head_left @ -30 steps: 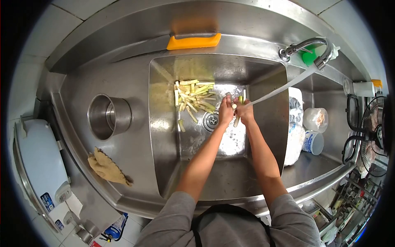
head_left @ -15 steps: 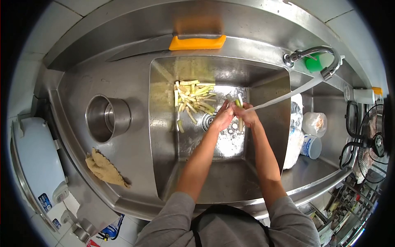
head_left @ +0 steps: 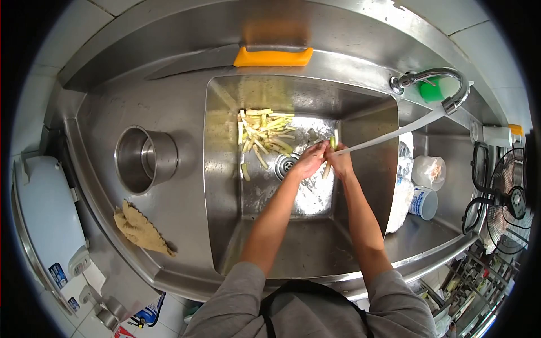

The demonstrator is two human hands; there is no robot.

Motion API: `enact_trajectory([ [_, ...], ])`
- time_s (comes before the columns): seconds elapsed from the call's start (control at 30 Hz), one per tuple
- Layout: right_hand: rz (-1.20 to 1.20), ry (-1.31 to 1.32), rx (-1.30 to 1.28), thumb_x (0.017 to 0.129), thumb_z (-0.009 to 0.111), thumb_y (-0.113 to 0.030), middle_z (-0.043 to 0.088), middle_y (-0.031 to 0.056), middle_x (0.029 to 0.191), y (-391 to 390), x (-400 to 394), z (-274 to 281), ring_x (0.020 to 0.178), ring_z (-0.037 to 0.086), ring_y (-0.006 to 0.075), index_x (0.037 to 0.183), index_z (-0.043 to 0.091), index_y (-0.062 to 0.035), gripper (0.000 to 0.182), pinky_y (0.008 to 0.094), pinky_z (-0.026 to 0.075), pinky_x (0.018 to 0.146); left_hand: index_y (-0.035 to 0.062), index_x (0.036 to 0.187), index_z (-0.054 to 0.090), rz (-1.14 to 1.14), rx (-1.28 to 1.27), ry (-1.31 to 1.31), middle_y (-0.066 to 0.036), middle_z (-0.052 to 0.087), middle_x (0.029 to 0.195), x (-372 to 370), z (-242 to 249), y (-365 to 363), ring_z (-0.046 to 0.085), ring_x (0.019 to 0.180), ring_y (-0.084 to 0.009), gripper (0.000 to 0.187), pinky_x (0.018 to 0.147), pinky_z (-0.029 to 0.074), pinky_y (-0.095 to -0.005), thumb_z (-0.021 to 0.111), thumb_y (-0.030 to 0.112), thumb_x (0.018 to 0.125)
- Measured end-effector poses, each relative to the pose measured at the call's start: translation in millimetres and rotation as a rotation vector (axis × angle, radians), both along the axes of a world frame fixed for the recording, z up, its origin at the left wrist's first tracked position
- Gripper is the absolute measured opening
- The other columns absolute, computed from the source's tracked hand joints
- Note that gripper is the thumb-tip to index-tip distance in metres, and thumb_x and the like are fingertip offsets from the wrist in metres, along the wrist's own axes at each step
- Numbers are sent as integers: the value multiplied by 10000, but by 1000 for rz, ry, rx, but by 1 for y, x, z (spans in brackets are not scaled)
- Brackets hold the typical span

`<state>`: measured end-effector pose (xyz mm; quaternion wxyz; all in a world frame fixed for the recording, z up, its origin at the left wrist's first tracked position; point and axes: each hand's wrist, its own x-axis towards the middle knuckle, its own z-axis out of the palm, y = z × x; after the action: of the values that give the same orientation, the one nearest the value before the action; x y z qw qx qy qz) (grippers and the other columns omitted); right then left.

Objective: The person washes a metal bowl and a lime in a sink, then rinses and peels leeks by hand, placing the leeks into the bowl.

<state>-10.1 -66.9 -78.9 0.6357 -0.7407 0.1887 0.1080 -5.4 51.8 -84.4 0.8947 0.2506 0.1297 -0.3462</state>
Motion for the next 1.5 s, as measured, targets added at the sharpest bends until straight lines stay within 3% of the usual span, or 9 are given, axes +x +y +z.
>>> enact_trajectory([
  [0.2,265,136,218,749,588,-89,582,66,790,-7,10,48,693,545,108,875,560,35,179,240,464,640,3,1146,367,-323,-140,-46,-94,455,1119,10,9,34,451,1042,-185,334,935,332,-330,448,21,823],
  [0.77,163,127,276,701,610,-74,590,77,728,-13,12,44,643,554,120,804,586,31,149,242,462,605,1,1171,358,-494,-97,-181,-87,457,1124,27,14,40,450,1043,-189,387,936,319,-337,476,57,808],
  [0.9,106,132,232,690,614,-81,580,80,698,-11,7,32,615,547,123,780,564,26,148,237,463,580,0,1162,369,-446,-156,-129,-93,462,1107,19,1,40,462,1028,-192,378,925,338,-333,481,49,804],
  [1.13,-162,274,141,682,592,-38,559,86,645,-19,11,6,545,532,134,712,548,39,94,253,429,464,76,1295,-30,-205,-163,78,-152,467,1082,7,8,16,482,1000,-258,703,904,359,-377,472,32,805],
  [1.23,-254,122,163,703,547,-41,542,66,625,-22,12,20,536,511,127,703,550,18,59,242,409,469,59,1284,44,-32,-277,169,-149,469,1093,13,2,-11,496,960,-267,615,881,371,-397,444,31,818],
  [1.27,-333,104,248,718,542,-44,544,71,632,-25,14,16,545,517,138,726,553,25,70,249,423,481,21,1192,283,43,-32,243,-143,485,1068,12,8,-22,500,943,-262,383,862,380,-376,421,77,839],
  [1.3,-325,106,245,718,542,-44,544,71,632,-24,15,17,545,517,138,726,553,25,70,249,423,481,21,1192,283,51,-35,245,-143,485,1068,13,1,-37,500,943,-262,383,862,380,-376,421,77,839],
  [1.37,-395,151,119,737,525,-36,546,79,654,-22,18,20,565,528,150,754,555,29,73,257,434,494,3,1074,410,-3,1116,-274,-145,498,1022,15,-20,-62,501,937,-246,276,837,383,-335,382,187,870],
  [1.5,-405,134,284,771,588,-299,547,78,682,2,26,6,594,500,132,715,548,15,321,271,422,518,5,1042,432,17,905,19,-147,497,1004,16,32,-48,490,933,-225,343,810,381,-309,312,286,886],
])
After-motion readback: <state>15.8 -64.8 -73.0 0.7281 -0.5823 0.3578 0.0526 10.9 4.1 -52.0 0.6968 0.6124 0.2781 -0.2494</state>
